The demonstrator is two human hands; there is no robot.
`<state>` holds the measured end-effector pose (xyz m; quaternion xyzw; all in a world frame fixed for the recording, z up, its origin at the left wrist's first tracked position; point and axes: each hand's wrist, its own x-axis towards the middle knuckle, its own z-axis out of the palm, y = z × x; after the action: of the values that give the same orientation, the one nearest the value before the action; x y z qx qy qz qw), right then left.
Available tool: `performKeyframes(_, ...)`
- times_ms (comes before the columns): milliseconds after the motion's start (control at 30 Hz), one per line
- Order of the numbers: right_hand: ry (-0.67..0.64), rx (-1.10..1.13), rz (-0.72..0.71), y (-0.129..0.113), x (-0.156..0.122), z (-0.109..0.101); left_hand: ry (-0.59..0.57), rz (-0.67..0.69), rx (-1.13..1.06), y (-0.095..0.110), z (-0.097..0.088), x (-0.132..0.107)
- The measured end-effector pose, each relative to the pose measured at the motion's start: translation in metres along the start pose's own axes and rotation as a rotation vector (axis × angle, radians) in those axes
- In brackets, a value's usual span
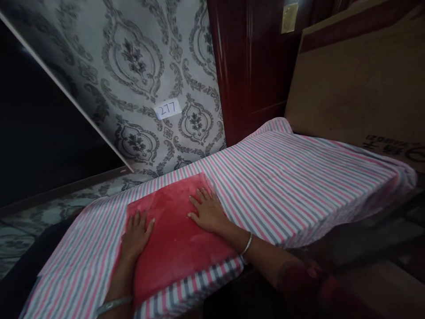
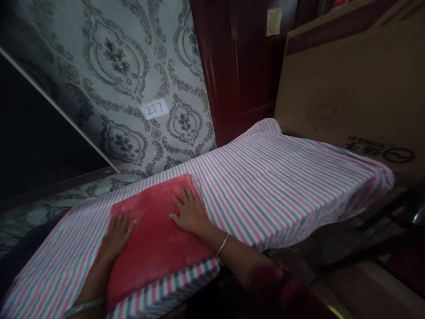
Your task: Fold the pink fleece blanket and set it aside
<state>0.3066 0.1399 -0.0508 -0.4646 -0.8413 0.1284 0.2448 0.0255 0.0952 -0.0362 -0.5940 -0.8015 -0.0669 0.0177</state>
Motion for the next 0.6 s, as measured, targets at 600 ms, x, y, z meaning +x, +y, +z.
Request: performKeyframes(600,0.060,0.401,0.125,0.039,0.006,-0.016,0.166,-0.351,-0.598,-0.036,-0.035,-0.003)
